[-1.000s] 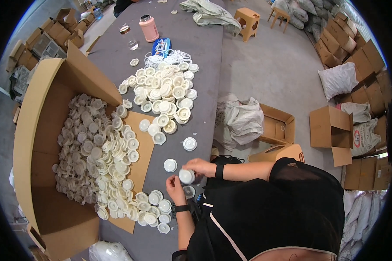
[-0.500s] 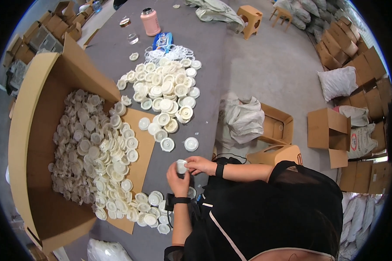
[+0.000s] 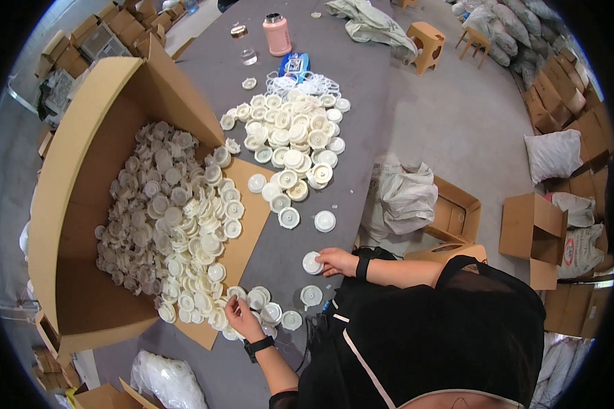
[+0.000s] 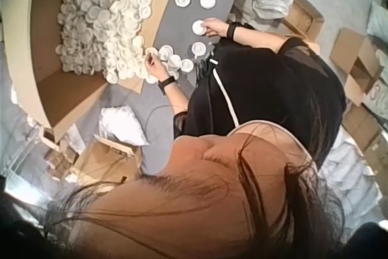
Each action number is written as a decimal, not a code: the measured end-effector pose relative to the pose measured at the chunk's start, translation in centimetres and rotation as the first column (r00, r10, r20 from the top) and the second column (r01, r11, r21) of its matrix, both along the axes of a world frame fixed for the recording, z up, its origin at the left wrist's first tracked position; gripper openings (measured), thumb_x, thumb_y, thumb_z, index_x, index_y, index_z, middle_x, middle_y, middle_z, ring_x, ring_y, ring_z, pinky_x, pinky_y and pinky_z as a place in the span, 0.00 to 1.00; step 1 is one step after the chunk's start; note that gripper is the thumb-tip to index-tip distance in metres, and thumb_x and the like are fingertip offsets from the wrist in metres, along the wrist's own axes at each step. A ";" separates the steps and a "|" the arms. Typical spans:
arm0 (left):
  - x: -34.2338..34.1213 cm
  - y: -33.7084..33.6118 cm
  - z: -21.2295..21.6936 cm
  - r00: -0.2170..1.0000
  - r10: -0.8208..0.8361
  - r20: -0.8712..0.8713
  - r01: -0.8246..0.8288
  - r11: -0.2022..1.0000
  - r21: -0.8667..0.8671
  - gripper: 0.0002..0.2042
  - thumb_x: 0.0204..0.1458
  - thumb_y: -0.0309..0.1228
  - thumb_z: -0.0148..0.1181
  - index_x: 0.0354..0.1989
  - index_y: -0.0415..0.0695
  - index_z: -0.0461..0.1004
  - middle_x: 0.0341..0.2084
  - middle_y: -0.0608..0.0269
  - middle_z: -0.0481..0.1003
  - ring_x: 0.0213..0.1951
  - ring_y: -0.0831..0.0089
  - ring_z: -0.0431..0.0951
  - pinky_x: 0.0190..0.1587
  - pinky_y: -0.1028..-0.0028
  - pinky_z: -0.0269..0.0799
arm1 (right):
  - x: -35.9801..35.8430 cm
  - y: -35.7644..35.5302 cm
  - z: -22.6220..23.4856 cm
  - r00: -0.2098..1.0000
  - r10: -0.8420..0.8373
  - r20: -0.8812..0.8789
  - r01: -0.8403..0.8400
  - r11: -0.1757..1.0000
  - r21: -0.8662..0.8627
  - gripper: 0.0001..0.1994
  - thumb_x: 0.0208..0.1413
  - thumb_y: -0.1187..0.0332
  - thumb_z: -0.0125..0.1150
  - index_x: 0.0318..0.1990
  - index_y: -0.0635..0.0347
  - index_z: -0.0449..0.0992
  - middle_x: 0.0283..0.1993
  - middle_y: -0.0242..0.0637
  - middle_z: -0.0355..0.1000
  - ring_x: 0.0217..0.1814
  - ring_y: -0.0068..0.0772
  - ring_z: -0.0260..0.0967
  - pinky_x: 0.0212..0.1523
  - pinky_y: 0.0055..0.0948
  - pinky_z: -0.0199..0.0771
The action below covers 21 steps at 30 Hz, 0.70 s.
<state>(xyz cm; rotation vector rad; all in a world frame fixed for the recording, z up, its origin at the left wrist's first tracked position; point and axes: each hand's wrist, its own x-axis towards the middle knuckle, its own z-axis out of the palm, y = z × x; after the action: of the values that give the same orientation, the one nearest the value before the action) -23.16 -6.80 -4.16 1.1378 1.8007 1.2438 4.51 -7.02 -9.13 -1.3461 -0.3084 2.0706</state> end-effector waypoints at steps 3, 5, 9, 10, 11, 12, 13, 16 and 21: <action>0.0 -0.9 -1.7 0.999 -0.034 -0.038 0.035 0.999 0.025 0.10 0.46 0.27 0.51 0.36 0.37 0.67 0.31 0.61 0.69 0.33 0.75 0.68 0.36 0.77 0.64 | -0.3 0.2 -0.2 0.999 0.032 0.039 -0.033 0.999 0.011 0.12 0.48 0.63 0.51 0.38 0.57 0.65 0.32 0.33 0.68 0.32 0.23 0.67 0.28 0.22 0.68; 1.2 -1.1 -0.4 0.961 -0.123 -0.249 0.129 0.992 0.008 0.13 0.44 0.29 0.52 0.39 0.38 0.66 0.36 0.57 0.67 0.38 0.70 0.67 0.39 0.73 0.63 | 0.3 0.1 -0.6 0.999 -0.024 0.049 0.024 1.000 0.014 0.11 0.48 0.65 0.50 0.38 0.57 0.65 0.33 0.32 0.68 0.32 0.23 0.68 0.29 0.22 0.69; -1.0 -1.7 -1.2 0.987 0.001 -0.163 0.007 0.999 0.052 0.15 0.45 0.28 0.52 0.41 0.36 0.63 0.37 0.56 0.66 0.38 0.68 0.66 0.41 0.72 0.62 | 1.1 -0.8 -1.7 0.993 -0.056 0.101 0.059 0.998 -0.027 0.11 0.47 0.66 0.51 0.39 0.57 0.63 0.33 0.33 0.69 0.32 0.25 0.69 0.27 0.23 0.69; -2.1 -2.0 -1.7 0.997 0.026 -0.068 -0.023 0.998 0.054 0.13 0.45 0.27 0.51 0.40 0.36 0.64 0.34 0.57 0.66 0.36 0.71 0.66 0.39 0.74 0.63 | 0.9 -1.0 -2.0 0.996 -0.058 0.074 0.061 0.997 -0.036 0.11 0.47 0.66 0.50 0.39 0.57 0.63 0.33 0.33 0.69 0.32 0.26 0.69 0.27 0.23 0.69; -2.4 -2.1 -1.3 0.996 0.024 -0.090 -0.018 0.998 0.068 0.12 0.46 0.27 0.51 0.39 0.36 0.63 0.32 0.59 0.67 0.34 0.73 0.66 0.38 0.76 0.63 | 0.9 -1.0 -2.2 0.997 -0.067 0.048 0.069 0.997 -0.046 0.11 0.47 0.66 0.50 0.39 0.57 0.63 0.33 0.33 0.69 0.32 0.26 0.69 0.27 0.24 0.69; -2.0 -2.1 -0.6 0.998 0.054 -0.016 -0.054 0.998 0.031 0.11 0.46 0.27 0.50 0.38 0.35 0.64 0.31 0.59 0.68 0.34 0.73 0.67 0.38 0.76 0.63 | 0.7 -0.8 -1.9 0.994 -0.096 0.049 0.098 0.994 -0.044 0.11 0.47 0.66 0.50 0.39 0.58 0.64 0.32 0.33 0.69 0.32 0.27 0.68 0.27 0.24 0.69; -0.9 -2.0 0.6 0.998 0.060 0.016 -0.061 0.996 0.065 0.09 0.46 0.26 0.50 0.34 0.34 0.66 0.29 0.59 0.69 0.32 0.73 0.68 0.37 0.76 0.64 | 0.5 -0.8 -1.5 0.991 -0.128 0.045 0.130 0.991 -0.044 0.11 0.47 0.66 0.49 0.38 0.58 0.64 0.32 0.34 0.68 0.32 0.27 0.68 0.27 0.24 0.68; 2.0 -1.4 -0.5 0.995 -0.088 0.055 0.084 0.994 0.067 0.07 0.46 0.26 0.51 0.31 0.35 0.68 0.26 0.61 0.70 0.30 0.75 0.68 0.36 0.77 0.64 | 0.7 0.7 -1.0 0.971 -0.240 0.016 0.240 0.970 -0.023 0.12 0.47 0.65 0.48 0.39 0.58 0.64 0.32 0.34 0.68 0.32 0.27 0.68 0.26 0.24 0.68; 7.6 1.1 1.2 0.858 -0.481 -0.179 0.479 0.876 -0.056 0.13 0.44 0.25 0.53 0.40 0.37 0.66 0.33 0.61 0.70 0.34 0.73 0.69 0.39 0.75 0.64 | 2.3 2.4 -1.0 0.938 -0.345 -0.028 0.345 0.939 -0.004 0.11 0.48 0.65 0.46 0.39 0.58 0.65 0.33 0.34 0.69 0.31 0.26 0.69 0.27 0.23 0.69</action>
<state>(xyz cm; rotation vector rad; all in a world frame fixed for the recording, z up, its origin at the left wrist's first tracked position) -15.57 -5.70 -3.01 1.6232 1.5083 0.8497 6.78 -4.66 -10.11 -1.2672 -0.0539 1.7925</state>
